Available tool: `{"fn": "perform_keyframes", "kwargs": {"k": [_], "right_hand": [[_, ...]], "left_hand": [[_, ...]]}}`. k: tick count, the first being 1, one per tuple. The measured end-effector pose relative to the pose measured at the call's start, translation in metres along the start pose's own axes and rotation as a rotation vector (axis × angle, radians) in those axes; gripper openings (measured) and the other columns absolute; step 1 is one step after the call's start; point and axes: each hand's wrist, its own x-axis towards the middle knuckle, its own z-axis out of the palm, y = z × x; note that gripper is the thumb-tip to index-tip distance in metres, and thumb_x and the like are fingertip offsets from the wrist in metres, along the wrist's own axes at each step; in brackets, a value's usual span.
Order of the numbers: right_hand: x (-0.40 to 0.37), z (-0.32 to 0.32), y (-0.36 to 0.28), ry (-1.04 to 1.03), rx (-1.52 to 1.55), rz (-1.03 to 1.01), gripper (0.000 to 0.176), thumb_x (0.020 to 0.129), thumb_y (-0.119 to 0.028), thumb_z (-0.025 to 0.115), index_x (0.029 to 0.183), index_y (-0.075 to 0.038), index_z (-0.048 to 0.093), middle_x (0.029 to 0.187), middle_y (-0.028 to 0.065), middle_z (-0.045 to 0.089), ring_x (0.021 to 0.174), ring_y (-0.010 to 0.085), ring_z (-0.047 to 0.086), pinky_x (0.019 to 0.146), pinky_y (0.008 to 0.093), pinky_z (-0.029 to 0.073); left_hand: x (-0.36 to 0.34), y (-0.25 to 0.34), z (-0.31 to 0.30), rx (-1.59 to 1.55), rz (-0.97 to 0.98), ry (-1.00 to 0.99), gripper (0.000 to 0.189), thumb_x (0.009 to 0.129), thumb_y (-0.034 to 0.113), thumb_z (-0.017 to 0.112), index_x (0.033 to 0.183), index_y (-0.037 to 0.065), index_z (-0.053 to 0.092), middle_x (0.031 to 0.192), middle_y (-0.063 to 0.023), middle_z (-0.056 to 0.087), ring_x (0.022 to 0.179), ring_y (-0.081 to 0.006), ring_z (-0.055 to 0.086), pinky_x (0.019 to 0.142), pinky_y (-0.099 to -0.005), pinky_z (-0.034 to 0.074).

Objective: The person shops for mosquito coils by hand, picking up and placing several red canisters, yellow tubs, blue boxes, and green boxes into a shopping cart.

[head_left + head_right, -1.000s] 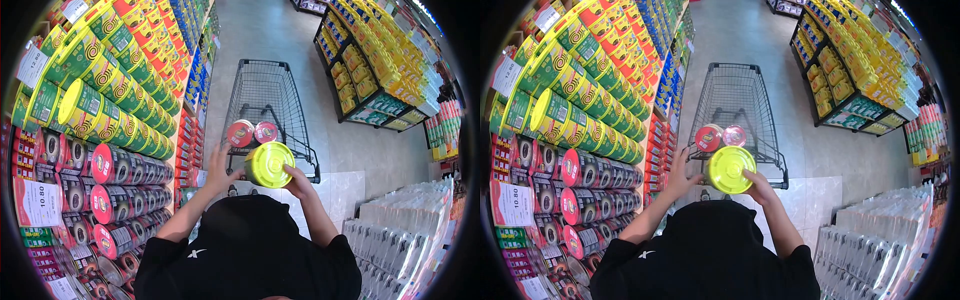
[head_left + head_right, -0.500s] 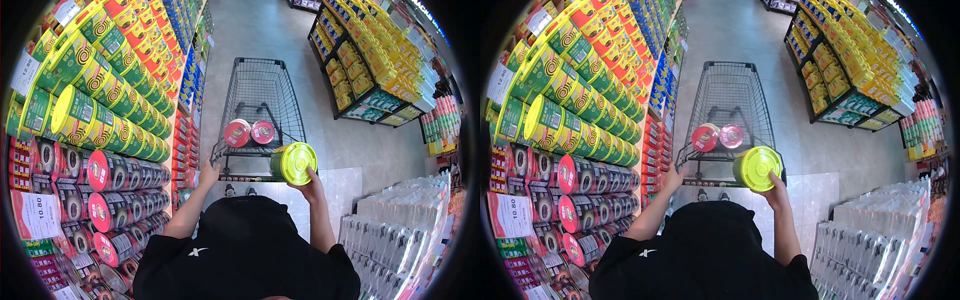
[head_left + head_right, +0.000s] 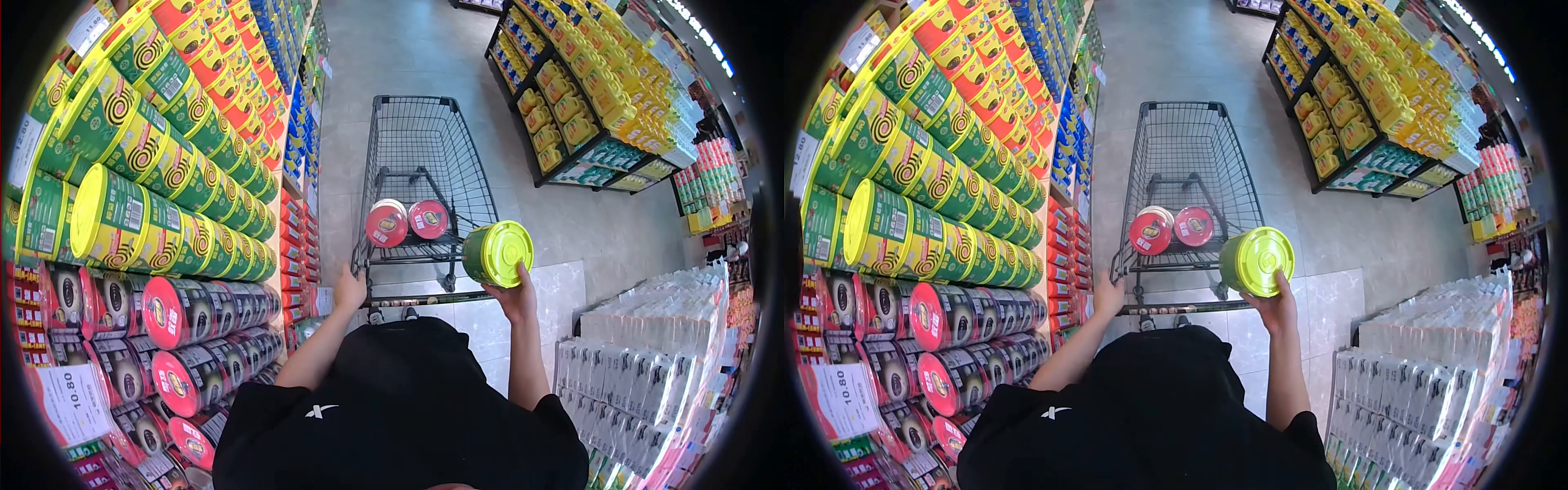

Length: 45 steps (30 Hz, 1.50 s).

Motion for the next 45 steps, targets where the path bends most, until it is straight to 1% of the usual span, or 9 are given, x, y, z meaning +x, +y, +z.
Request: {"fn": "perform_keyframes", "kwargs": {"k": [8, 14, 17, 24, 30, 37, 40, 43, 45], "right_hand": [[0.058, 0.018, -0.013, -0.01, -0.025, -0.008, 0.058, 0.105, -0.042, 0.047, 0.15, -0.006, 0.037, 0.148, 0.017, 0.05, 0.134, 0.0346, 0.052, 0.104, 0.058, 0.047], [0.168, 0.05, -0.035, -0.036, -0.099, 0.073, 0.058, 0.107, -0.04, 0.046, 0.151, -0.004, 0.035, 0.148, 0.017, 0.049, 0.134, 0.0349, 0.051, 0.107, 0.0579, 0.044], [0.248, 0.05, -0.027, -0.137, -0.083, 0.156, 0.054, 0.105, -0.033, 0.052, 0.146, 0.0, 0.04, 0.144, 0.0186, 0.052, 0.131, 0.0349, 0.053, 0.108, 0.0576, 0.044], [0.419, 0.039, 0.039, -0.165, -0.264, 0.316, 0.051, 0.1, -0.028, 0.064, 0.139, -0.001, 0.047, 0.135, 0.0175, 0.058, 0.122, 0.0338, 0.06, 0.097, 0.0557, 0.053], [0.526, 0.01, 0.118, -0.214, -0.453, 0.458, 0.053, 0.097, -0.03, 0.068, 0.139, -0.006, 0.047, 0.135, 0.0139, 0.057, 0.117, 0.033, 0.061, 0.092, 0.0559, 0.055], [0.595, -0.009, 0.184, -0.213, -0.552, 0.553, 0.058, 0.096, -0.031, 0.071, 0.141, -0.005, 0.045, 0.133, 0.0134, 0.057, 0.116, 0.0336, 0.062, 0.095, 0.0556, 0.054], [0.619, -0.019, 0.206, -0.213, -0.602, 0.595, 0.062, 0.095, -0.031, 0.072, 0.142, -0.004, 0.043, 0.133, 0.0139, 0.057, 0.114, 0.0327, 0.063, 0.092, 0.0534, 0.056], [0.635, -0.029, 0.228, -0.204, -0.589, 0.619, 0.064, 0.094, -0.028, 0.073, 0.144, -0.004, 0.04, 0.132, 0.0144, 0.058, 0.113, 0.0319, 0.064, 0.09, 0.0523, 0.057], [0.643, -0.036, 0.236, -0.264, -0.55, 0.673, 0.074, 0.092, -0.026, 0.075, 0.149, -0.005, 0.033, 0.138, 0.0144, 0.053, 0.121, 0.0334, 0.059, 0.095, 0.0551, 0.054]], "left_hand": [[0.002, -0.006, 0.004, -0.14, 0.047, 0.012, 0.051, 0.095, 0.025, 0.059, 0.14, 0.004, 0.047, 0.116, -0.0301, 0.065, 0.107, -0.0483, 0.063, 0.092, -0.0541, 0.049], [-0.006, 0.01, -0.005, -0.118, 0.001, 0.028, 0.051, 0.095, 0.027, 0.059, 0.139, 0.003, 0.049, 0.118, -0.0278, 0.066, 0.107, -0.0473, 0.063, 0.092, -0.0531, 0.049], [-0.006, 0.009, -0.004, -0.108, -0.021, 0.065, 0.053, 0.096, 0.032, 0.059, 0.139, 0.002, 0.05, 0.117, -0.0274, 0.066, 0.105, -0.0477, 0.064, 0.091, -0.0525, 0.05], [-0.012, 0.017, -0.004, 0.024, -0.119, 0.152, 0.056, 0.095, 0.034, 0.063, 0.138, 0.002, 0.051, 0.114, -0.0279, 0.067, 0.101, -0.0462, 0.066, 0.086, -0.0522, 0.052], [-0.008, 0.027, -0.007, 0.071, -0.19, 0.159, 0.052, 0.094, 0.031, 0.066, 0.136, 0.004, 0.053, 0.099, -0.0193, 0.071, 0.087, -0.039, 0.069, 0.078, -0.0487, 0.054], [-0.006, 0.04, -0.012, 0.063, -0.33, 0.101, 0.049, 0.092, 0.024, 0.069, 0.135, 0.005, 0.056, 0.096, -0.0139, 0.073, 0.087, -0.0331, 0.07, 0.079, -0.0443, 0.054], [-0.007, 0.037, -0.008, 0.069, -0.271, 0.148, 0.049, 0.091, 0.021, 0.071, 0.135, 0.004, 0.056, 0.096, -0.0133, 0.073, 0.086, -0.0326, 0.071, 0.08, -0.0439, 0.054], [-0.007, 0.031, -0.003, 0.048, -0.217, 0.205, 0.05, 0.089, 0.018, 0.074, 0.133, 0.003, 0.058, 0.094, -0.0181, 0.072, 0.083, -0.0313, 0.072, 0.075, -0.0404, 0.057], [-0.01, 0.029, -0.002, 0.032, -0.201, 0.214, 0.049, 0.088, 0.018, 0.075, 0.133, 0.003, 0.059, 0.094, -0.0205, 0.072, 0.082, -0.0314, 0.073, 0.074, -0.0392, 0.057]]}}
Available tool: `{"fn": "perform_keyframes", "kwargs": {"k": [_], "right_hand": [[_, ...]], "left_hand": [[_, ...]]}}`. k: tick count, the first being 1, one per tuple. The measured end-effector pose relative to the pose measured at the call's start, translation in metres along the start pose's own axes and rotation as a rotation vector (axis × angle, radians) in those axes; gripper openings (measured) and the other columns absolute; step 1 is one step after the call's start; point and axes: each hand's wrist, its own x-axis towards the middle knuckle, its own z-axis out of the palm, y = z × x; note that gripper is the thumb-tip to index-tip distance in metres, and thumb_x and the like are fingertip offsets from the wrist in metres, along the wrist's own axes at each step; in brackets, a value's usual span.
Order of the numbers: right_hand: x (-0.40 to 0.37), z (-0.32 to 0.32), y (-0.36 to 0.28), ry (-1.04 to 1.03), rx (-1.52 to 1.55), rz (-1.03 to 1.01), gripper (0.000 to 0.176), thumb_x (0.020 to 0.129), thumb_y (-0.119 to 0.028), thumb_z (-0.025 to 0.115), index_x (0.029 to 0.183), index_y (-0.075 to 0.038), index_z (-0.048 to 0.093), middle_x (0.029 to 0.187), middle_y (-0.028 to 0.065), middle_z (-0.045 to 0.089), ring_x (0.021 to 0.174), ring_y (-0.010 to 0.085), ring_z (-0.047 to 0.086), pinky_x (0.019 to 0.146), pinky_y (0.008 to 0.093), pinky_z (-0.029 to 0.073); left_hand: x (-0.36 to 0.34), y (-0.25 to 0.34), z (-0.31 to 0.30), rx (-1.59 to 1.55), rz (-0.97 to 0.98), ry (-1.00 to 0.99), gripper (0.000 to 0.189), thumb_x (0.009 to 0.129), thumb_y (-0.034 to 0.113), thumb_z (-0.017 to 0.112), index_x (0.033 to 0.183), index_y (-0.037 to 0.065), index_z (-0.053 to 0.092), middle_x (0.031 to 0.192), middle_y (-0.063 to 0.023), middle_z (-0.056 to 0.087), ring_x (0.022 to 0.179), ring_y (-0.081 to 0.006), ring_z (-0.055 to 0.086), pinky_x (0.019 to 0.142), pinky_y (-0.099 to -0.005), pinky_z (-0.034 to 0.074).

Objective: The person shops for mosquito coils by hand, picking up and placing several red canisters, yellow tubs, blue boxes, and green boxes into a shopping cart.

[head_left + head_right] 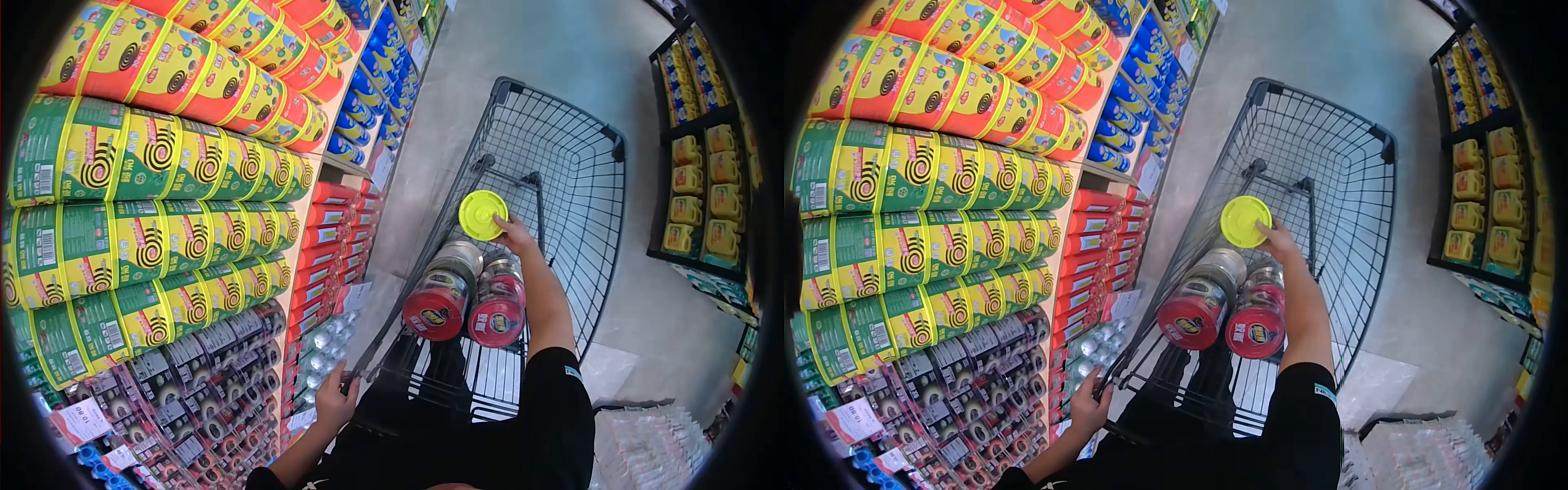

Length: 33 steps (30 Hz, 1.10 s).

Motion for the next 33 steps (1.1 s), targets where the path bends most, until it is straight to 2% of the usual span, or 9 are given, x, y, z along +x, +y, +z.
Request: {"fn": "perform_keyframes", "kwargs": {"k": [6, 15, 19, 20, 23, 25, 27, 31, 33], "right_hand": [[0.02, -0.003, 0.021, -0.08, 0.026, 0.019, 0.069, 0.093, -0.022, 0.074, 0.15, -0.012, 0.037, 0.138, 0.0077, 0.054, 0.122, 0.0249, 0.058, 0.098, 0.0532, 0.052], [0.018, -0.008, 0.021, -0.002, -0.126, 0.077, 0.06, 0.094, -0.021, 0.073, 0.147, -0.014, 0.045, 0.135, 0.0055, 0.059, 0.123, 0.025, 0.057, 0.094, 0.0523, 0.053], [-0.008, 0.008, 0.006, 0.206, -0.429, 0.077, 0.069, 0.094, -0.03, 0.07, 0.152, -0.009, 0.039, 0.136, 0.011, 0.059, 0.117, 0.0316, 0.061, 0.093, 0.0518, 0.053], [-0.023, 0.017, 0.002, 0.354, -0.49, 0.036, 0.078, 0.089, -0.033, 0.073, 0.152, -0.001, 0.038, 0.141, 0.0181, 0.057, 0.121, 0.0348, 0.06, 0.097, 0.0493, 0.051], [-0.046, 0.01, -0.003, 0.46, -1.119, -0.275, 0.072, 0.087, -0.028, 0.071, 0.147, 0.002, 0.045, 0.138, 0.0254, 0.057, 0.127, 0.0361, 0.057, 0.103, 0.0456, 0.048], [-0.096, 0.025, -0.007, 0.489, -1.069, -0.484, 0.063, 0.087, -0.025, 0.07, 0.14, 0.003, 0.052, 0.135, 0.0276, 0.059, 0.124, 0.0373, 0.059, 0.104, 0.0398, 0.047], [-0.163, 0.054, -0.012, 0.438, -0.929, -0.602, 0.054, 0.089, -0.021, 0.069, 0.136, 0.003, 0.055, 0.133, 0.0258, 0.061, 0.123, 0.0368, 0.06, 0.104, 0.0409, 0.047], [-0.298, 0.113, -0.002, 0.408, -1.004, -0.767, 0.047, 0.093, -0.016, 0.067, 0.135, 0.002, 0.056, 0.127, 0.023, 0.062, 0.12, 0.0358, 0.06, 0.101, 0.0406, 0.048], [-0.367, 0.156, -0.003, 0.328, -0.985, -0.825, 0.043, 0.093, -0.013, 0.066, 0.132, 0.002, 0.057, 0.128, 0.0216, 0.061, 0.119, 0.0358, 0.06, 0.1, 0.04, 0.048]], "left_hand": [[0.003, 0.003, 0.0, 0.03, -0.029, -0.031, 0.049, 0.088, 0.018, 0.075, 0.132, 0.003, 0.059, 0.094, -0.0207, 0.072, 0.083, -0.0311, 0.073, 0.075, -0.0384, 0.058], [0.001, 0.005, -0.003, 0.059, -0.033, -0.068, 0.048, 0.089, 0.021, 0.074, 0.131, 0.002, 0.06, 0.094, -0.0188, 0.072, 0.081, -0.0309, 0.072, 0.074, -0.0387, 0.057], [0.0, 0.002, -0.002, 0.024, -0.071, -0.08, 0.049, 0.09, 0.024, 0.074, 0.132, 0.004, 0.06, 0.094, -0.0174, 0.071, 0.08, -0.0312, 0.071, 0.073, -0.0396, 0.056], [0.001, 0.004, -0.004, 0.018, -0.091, -0.082, 0.049, 0.09, 0.025, 0.074, 0.132, 0.004, 0.06, 0.094, -0.0172, 0.071, 0.081, -0.0314, 0.071, 0.074, -0.0398, 0.056], [0.004, 0.01, -0.009, -0.008, -0.107, -0.103, 0.049, 0.09, 0.028, 0.073, 0.132, 0.005, 0.06, 0.098, -0.0167, 0.072, 0.082, -0.0312, 0.072, 0.075, -0.0408, 0.057], [0.002, 0.007, -0.009, -0.032, -0.084, -0.107, 0.051, 0.091, 0.029, 0.071, 0.134, 0.005, 0.059, 0.1, -0.0169, 0.072, 0.088, -0.0329, 0.071, 0.079, -0.0418, 0.056], [0.001, 0.003, -0.007, -0.063, -0.057, -0.107, 0.051, 0.091, 0.029, 0.071, 0.135, 0.006, 0.057, 0.101, -0.0175, 0.072, 0.091, -0.0344, 0.071, 0.082, -0.0424, 0.056], [-0.002, -0.008, -0.002, -0.074, 0.0, -0.098, 0.056, 0.093, 0.035, 0.067, 0.137, 0.004, 0.054, 0.107, -0.0195, 0.071, 0.099, -0.0362, 0.069, 0.086, -0.0436, 0.054], [-0.003, 0.007, -0.02, -0.015, -0.03, -0.177, 0.058, 0.092, 0.036, 0.067, 0.137, 0.002, 0.053, 0.118, -0.0208, 0.067, 0.106, -0.0394, 0.066, 0.09, -0.0469, 0.052]]}}
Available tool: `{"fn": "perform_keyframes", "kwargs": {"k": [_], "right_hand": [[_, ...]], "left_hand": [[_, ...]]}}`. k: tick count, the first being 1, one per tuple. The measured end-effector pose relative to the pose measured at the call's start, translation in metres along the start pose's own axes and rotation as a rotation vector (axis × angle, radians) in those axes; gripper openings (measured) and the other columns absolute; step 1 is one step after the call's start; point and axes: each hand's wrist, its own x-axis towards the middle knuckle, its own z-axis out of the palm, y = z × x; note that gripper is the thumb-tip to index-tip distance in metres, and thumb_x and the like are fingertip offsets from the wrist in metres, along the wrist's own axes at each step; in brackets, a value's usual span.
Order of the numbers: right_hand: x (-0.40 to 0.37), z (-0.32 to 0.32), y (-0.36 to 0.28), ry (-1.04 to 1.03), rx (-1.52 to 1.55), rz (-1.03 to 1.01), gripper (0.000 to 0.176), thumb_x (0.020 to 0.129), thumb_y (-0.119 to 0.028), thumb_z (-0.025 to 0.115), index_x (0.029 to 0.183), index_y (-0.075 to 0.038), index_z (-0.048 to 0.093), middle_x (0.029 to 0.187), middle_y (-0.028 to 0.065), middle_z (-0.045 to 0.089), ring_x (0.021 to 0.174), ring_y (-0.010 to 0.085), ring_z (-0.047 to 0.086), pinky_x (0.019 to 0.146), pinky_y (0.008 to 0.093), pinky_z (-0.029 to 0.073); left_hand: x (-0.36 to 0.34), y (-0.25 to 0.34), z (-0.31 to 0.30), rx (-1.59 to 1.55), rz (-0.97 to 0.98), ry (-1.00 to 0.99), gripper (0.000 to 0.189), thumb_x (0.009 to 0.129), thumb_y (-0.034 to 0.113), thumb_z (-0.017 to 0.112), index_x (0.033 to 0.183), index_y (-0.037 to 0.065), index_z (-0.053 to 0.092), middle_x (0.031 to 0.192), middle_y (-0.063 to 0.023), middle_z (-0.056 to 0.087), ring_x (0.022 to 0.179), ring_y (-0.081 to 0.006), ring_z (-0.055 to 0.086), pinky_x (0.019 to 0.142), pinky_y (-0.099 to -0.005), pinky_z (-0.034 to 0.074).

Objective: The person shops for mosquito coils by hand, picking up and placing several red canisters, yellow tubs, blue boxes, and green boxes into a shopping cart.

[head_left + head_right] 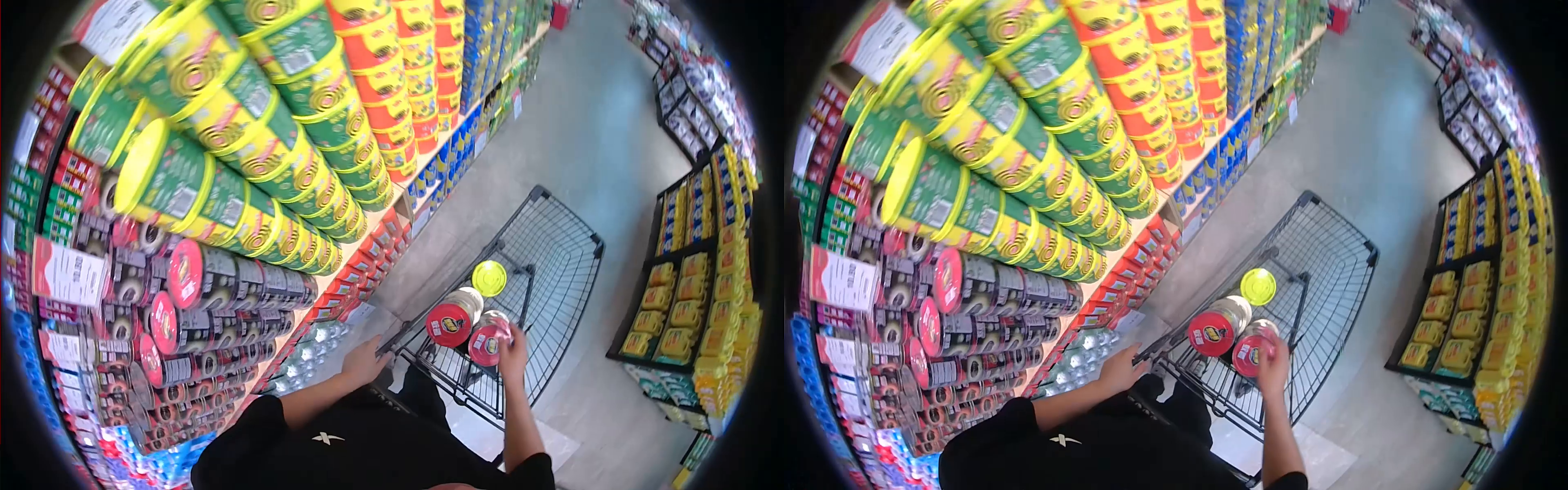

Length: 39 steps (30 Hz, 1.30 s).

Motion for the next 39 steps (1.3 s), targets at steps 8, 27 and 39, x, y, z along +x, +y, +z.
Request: {"fn": "perform_keyframes", "kwargs": {"k": [8, 27, 39], "right_hand": [[-0.092, 0.002, -0.048, 0.095, 0.151, 0.102, 0.041, 0.093, -0.005, 0.065, 0.132, 0.002, 0.056, 0.128, 0.0159, 0.059, 0.116, 0.026, 0.06, 0.088, 0.032, 0.054], [-0.147, 0.018, -0.126, 0.22, 0.119, 0.01, 0.04, 0.094, -0.01, 0.067, 0.131, 0.001, 0.058, 0.118, 0.015, 0.065, 0.102, 0.0224, 0.068, 0.088, 0.0337, 0.053], [-0.153, 0.024, -0.117, 0.168, 0.133, -0.017, 0.041, 0.094, -0.008, 0.066, 0.133, 0.0, 0.057, 0.119, 0.0137, 0.064, 0.102, 0.0209, 0.066, 0.087, 0.0323, 0.054]], "left_hand": [[-0.031, 0.068, -0.186, -0.337, 0.526, 0.825, 0.065, 0.083, 0.022, 0.078, 0.137, -0.002, 0.051, 0.136, -0.0228, 0.052, 0.13, -0.0397, 0.048, 0.109, -0.0472, 0.039], [0.047, 0.129, -0.545, -0.161, 0.221, 1.325, 0.108, 0.062, 0.061, 0.088, 0.147, 0.011, 0.041, 0.149, -0.0359, 0.031, 0.128, -0.0465, 0.052, 0.102, -0.0497, 0.049], [0.03, 0.132, -0.535, -0.262, 0.406, 1.483, 0.094, 0.062, 0.056, 0.09, 0.132, 0.006, 0.053, 0.131, -0.0249, 0.052, 0.121, -0.0384, 0.057, 0.098, -0.0467, 0.05]]}}
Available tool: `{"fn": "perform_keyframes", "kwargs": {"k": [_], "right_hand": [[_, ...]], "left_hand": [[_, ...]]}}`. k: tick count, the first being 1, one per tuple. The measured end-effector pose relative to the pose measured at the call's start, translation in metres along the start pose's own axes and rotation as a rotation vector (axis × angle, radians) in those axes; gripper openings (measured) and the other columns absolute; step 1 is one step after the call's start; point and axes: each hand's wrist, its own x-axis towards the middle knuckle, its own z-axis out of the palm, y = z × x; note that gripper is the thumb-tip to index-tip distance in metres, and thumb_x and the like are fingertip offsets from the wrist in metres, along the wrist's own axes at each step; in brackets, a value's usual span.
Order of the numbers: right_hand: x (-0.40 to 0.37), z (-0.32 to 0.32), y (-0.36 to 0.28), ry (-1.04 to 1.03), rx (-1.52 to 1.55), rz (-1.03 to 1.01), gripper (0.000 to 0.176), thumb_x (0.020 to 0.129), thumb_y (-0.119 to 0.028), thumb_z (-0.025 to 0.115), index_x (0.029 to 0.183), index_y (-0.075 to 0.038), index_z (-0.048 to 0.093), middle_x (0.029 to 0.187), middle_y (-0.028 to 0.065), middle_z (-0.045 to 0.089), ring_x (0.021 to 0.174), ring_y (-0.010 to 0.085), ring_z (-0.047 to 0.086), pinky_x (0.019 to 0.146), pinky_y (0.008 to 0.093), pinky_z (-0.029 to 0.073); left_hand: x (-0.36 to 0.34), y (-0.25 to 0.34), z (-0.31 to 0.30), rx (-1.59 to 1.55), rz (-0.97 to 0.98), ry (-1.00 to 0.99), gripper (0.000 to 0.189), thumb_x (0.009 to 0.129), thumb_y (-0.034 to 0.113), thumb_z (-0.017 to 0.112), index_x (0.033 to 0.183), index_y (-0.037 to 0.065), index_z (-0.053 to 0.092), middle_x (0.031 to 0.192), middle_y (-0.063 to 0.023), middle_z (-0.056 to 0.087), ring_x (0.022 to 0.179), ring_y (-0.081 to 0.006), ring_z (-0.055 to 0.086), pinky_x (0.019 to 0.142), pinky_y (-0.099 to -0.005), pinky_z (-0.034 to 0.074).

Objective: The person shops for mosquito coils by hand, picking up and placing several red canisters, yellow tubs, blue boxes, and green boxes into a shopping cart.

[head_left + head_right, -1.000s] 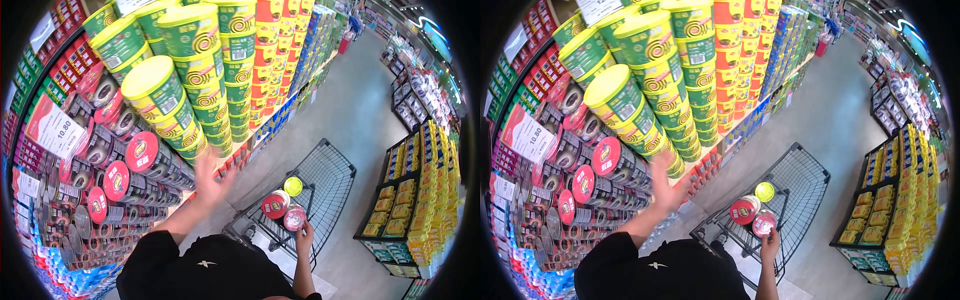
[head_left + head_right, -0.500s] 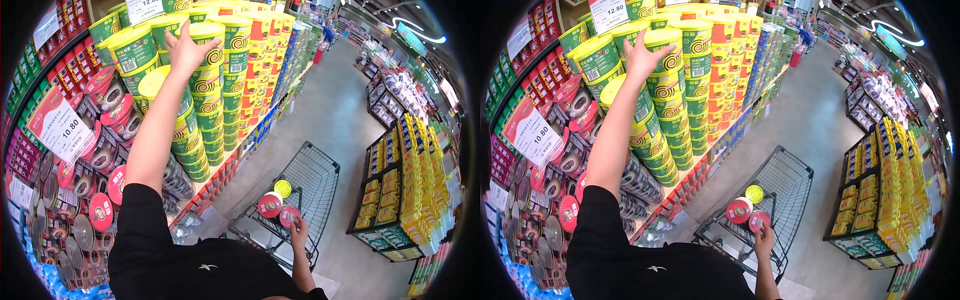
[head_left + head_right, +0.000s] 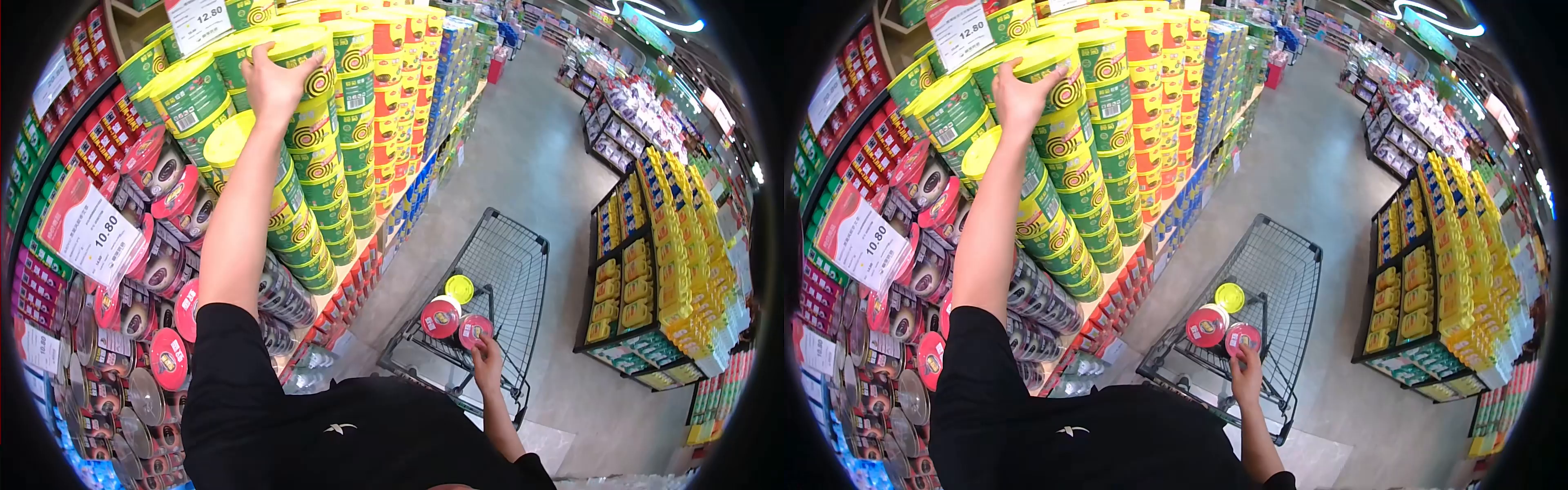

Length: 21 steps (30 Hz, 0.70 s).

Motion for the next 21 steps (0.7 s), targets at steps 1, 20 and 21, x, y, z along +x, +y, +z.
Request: {"fn": "perform_keyframes", "kwargs": {"k": [1, 20, 21], "right_hand": [[0.001, 0.0, -0.006, -0.001, -0.007, -0.008, 0.041, 0.094, -0.008, 0.066, 0.133, 0.0, 0.057, 0.12, 0.0136, 0.064, 0.102, 0.0208, 0.066, 0.087, 0.0324, 0.054], [0.077, -0.101, -0.157, -0.712, 1.232, 0.353, 0.064, 0.105, -0.04, 0.049, 0.15, 0.003, 0.034, 0.143, 0.0216, 0.052, 0.128, 0.0358, 0.056, 0.092, 0.0564, 0.057], [0.077, -0.102, -0.146, -0.675, 1.175, 0.414, 0.063, 0.105, -0.039, 0.051, 0.149, 0.003, 0.035, 0.141, 0.0215, 0.053, 0.127, 0.0356, 0.057, 0.093, 0.0558, 0.057]], "left_hand": [[-0.004, 0.007, -0.007, -0.025, 0.036, 0.013, 0.092, 0.062, 0.056, 0.09, 0.132, 0.006, 0.054, 0.131, -0.024, 0.052, 0.121, -0.0375, 0.056, 0.099, -0.0464, 0.05], [-0.335, 0.101, -0.043, -0.824, 0.351, -0.963, 0.088, 0.063, 0.03, 0.095, 0.135, 0.008, 0.051, 0.152, -0.0326, 0.032, 0.14, -0.0479, 0.039, 0.114, -0.0499, 0.037], [-0.351, 0.099, -0.037, -0.825, 0.372, -0.985, 0.087, 0.063, 0.028, 0.095, 0.136, 0.009, 0.05, 0.153, -0.0331, 0.03, 0.141, -0.0486, 0.037, 0.114, -0.0504, 0.036]]}}
